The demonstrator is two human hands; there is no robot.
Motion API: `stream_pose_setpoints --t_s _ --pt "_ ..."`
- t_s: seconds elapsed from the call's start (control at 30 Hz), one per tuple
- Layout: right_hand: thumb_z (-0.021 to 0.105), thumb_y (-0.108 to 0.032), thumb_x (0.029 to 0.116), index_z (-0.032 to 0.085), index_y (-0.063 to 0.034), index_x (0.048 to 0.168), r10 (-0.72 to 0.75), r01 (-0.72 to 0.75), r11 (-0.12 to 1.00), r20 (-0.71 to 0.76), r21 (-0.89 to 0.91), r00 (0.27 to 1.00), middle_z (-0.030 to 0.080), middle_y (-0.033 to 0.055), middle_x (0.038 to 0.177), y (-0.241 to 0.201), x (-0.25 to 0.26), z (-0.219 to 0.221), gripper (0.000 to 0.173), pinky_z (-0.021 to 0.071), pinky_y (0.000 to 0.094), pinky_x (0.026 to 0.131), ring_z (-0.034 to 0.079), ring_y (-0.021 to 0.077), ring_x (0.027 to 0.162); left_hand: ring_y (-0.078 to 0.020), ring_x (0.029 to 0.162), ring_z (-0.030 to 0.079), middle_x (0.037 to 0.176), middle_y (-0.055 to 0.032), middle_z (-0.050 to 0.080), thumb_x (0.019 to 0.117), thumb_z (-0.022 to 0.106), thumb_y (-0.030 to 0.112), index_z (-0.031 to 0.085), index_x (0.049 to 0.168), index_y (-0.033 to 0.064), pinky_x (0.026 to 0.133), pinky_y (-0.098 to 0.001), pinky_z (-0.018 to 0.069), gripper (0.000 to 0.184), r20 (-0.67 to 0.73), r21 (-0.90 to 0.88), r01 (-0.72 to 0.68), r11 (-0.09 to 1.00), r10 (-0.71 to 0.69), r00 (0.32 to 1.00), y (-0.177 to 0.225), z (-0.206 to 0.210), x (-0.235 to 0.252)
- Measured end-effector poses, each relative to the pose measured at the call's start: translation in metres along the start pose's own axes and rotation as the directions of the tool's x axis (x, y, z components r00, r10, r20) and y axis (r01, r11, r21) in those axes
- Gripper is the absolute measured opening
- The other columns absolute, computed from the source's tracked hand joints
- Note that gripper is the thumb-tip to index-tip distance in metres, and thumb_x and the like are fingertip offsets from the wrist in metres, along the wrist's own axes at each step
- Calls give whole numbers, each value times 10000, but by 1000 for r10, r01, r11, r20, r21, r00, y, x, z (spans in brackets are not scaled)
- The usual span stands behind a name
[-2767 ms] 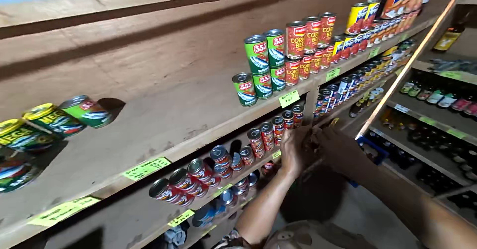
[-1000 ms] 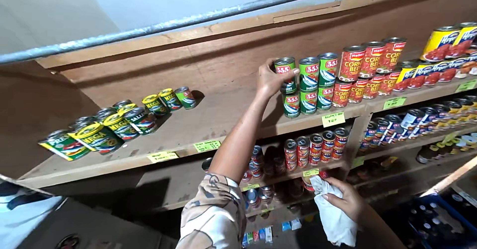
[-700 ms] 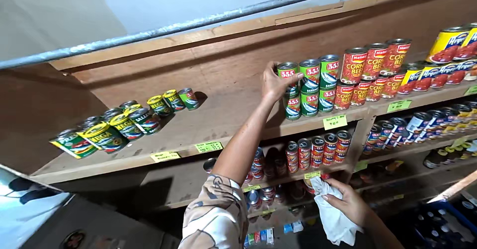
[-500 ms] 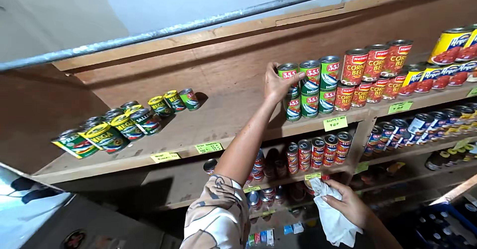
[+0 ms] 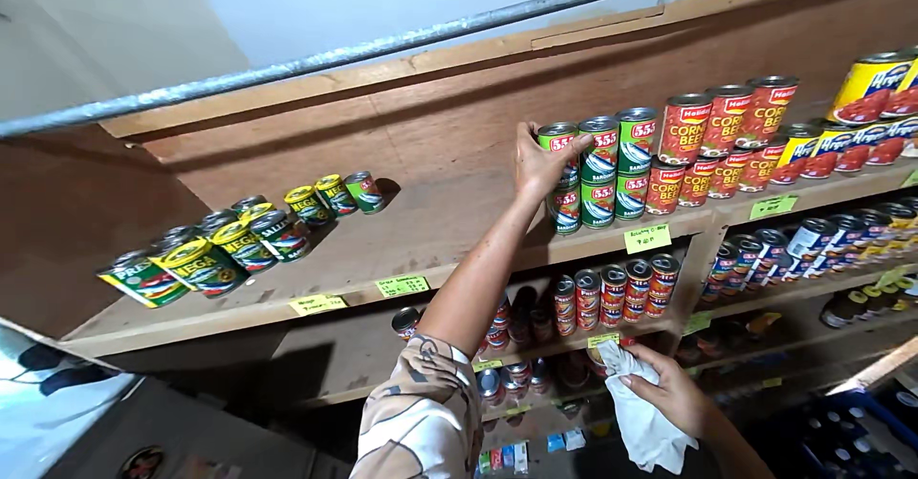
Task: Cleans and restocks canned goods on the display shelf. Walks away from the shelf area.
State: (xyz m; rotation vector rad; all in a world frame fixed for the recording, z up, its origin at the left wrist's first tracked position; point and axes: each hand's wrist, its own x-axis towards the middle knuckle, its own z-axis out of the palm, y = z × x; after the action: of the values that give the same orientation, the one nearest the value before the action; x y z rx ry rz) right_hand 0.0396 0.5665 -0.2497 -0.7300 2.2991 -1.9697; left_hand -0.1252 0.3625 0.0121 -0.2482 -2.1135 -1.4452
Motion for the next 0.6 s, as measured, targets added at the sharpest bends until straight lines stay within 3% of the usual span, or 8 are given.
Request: stream_pose_setpoints --t_s 0.23,0.3,0.37,0.5,0.6 --pt "677 -156 878 686 26 1197 -36 36 999 -19 -4 999 736 69 1115 4 0 3 367 517 177 964 666 -4 1037 -259 940 656 1049 -159 650 751 888 424 500 1241 23 843 -479 546 743 -3 23 -15 1000 15 1000 -2 -2 -4" --pt "677 -159 883 683 23 1201 -29 29 1000 -12 0 1000 734 65 1115 4 0 2 367 519 178 963 664 -7 1038 -251 1014 643 1163 -180 614 774 863 396 464 1318 17 879 -454 550 773 70 -32 -43 999 45 997 -9 -7 -5" --pt "678 -175 885 681 23 1204 -23 23 1000 -14 -5 1000 733 71 1117 5 -2 1 376 518 188 966 664 -1 1038 -252 1142 628 1338 -208 560 806 839 322 392 1460 11 956 -428 551 851 235 -88 -13 996 33 971 -21 -18 -10" --pt "684 -172 883 678 25 1203 -19 19 1000 -9 3 1000 733 67 1111 11 -4 1 376 522 179 954 664 -11 1025 -213 1106 683 1292 -175 639 763 863 56 488 1418 -26 959 -366 585 760 446 -87 76 993 -29 895 -40 -31 -26" --pt "688 -177 882 684 37 1193 -33 33 999 -2 -24 999 729 97 1122 12 -4 2 378 522 221 970 667 31 1046 -219 1074 689 1262 -171 656 749 882 51 523 1393 -4 930 -381 587 739 439 -20 53 998 -38 898 -47 -30 -34"
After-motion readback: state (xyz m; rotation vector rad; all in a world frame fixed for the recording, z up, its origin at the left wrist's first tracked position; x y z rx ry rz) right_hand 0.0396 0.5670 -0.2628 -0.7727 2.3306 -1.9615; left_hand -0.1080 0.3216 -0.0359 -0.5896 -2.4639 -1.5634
